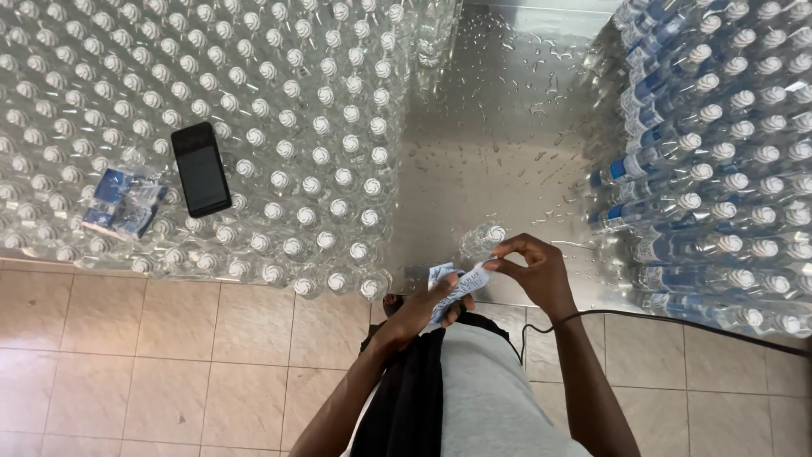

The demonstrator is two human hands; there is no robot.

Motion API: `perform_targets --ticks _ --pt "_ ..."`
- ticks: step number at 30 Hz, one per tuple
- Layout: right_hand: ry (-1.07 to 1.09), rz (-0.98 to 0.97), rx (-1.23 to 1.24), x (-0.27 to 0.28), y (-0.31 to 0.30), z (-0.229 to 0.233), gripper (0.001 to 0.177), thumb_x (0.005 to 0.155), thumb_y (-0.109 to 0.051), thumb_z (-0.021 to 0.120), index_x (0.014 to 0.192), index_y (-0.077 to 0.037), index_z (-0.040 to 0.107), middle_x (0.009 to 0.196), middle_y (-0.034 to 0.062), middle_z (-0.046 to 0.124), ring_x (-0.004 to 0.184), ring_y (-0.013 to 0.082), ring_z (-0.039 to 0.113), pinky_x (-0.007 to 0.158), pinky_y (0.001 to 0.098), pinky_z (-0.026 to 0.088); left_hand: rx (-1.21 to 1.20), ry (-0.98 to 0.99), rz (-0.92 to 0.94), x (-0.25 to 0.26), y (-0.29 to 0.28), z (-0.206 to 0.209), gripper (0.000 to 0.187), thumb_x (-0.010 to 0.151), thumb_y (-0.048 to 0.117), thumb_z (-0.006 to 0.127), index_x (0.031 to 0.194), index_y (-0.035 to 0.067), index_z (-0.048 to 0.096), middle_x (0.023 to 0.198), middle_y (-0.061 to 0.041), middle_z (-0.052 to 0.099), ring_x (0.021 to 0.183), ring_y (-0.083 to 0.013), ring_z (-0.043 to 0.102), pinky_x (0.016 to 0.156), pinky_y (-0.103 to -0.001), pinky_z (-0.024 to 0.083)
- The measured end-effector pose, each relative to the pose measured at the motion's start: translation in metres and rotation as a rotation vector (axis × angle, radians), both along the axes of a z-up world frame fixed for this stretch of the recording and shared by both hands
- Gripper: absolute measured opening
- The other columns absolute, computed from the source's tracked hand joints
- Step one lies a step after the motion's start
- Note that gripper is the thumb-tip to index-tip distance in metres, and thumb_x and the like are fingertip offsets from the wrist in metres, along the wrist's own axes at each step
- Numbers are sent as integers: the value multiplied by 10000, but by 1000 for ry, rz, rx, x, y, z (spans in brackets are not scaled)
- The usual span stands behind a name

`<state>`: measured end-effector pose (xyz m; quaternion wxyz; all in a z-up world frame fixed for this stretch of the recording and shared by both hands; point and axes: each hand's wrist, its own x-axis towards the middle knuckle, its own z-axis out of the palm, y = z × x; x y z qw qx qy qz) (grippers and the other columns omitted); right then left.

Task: Applying labels to the caps of water bottles on a production table

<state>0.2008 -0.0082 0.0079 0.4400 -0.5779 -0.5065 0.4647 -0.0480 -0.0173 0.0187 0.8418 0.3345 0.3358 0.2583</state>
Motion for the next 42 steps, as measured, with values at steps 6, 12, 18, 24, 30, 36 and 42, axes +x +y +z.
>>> perform_targets --ticks 6,12,18,24,30,36,42 --pt "-1 -51 16 16 5 6 340 809 34 924 1130 13 812 980 178 847 993 216 807 1033 414 593 -37 35 78 -4 5 29 562 1183 478 456 1234 -52 636 785 -128 660 640 -166 591 632 -325 468" --pt "-87 -81 184 23 22 -7 162 931 25 842 1087 1 804 1042 178 845 1120 282 798 1161 488 533 -22 87 82 -5 10 7 719 1164 601 408 1194 -36 739 763 -128 644 629 -175 584 619 -328 484" --pt "-32 -114 356 27 30 -51 99 1000 8 776 1086 -35 798 1064 152 849 1121 269 794 1182 485 526 -11 93 110 2 8 6 759 1128 651 448 1181 -41 757 818 -153 677 656 -178 606 617 -328 498" --pt "-8 -253 489 11 31 -56 156 1043 113 706 1156 14 747 1159 218 818 1185 328 769 1072 484 591 -12 63 176 5 1 -29 745 1161 550 444 1476 -107 596 1092 -236 727 702 -189 651 550 -304 529" --pt "-24 -268 460 6 28 -61 159 1048 95 711 1163 -3 759 1182 198 821 1194 311 765 1050 458 609 -32 79 192 5 -2 -27 733 1159 533 447 1514 -96 570 1123 -232 739 707 -185 649 547 -300 522" --pt "-38 -364 523 -2 43 -64 112 1061 105 709 1147 41 740 1169 256 806 1167 357 773 1041 465 620 -40 133 201 7 1 -12 719 1158 531 429 1435 -96 647 1046 -200 735 702 -192 643 575 -311 529" --pt "-29 -299 418 -11 46 -51 137 1041 101 718 1153 28 751 1161 235 809 1158 355 775 1028 469 634 -53 167 173 4 4 14 737 1151 593 394 1224 -47 752 785 -127 670 623 -168 583 581 -314 483"
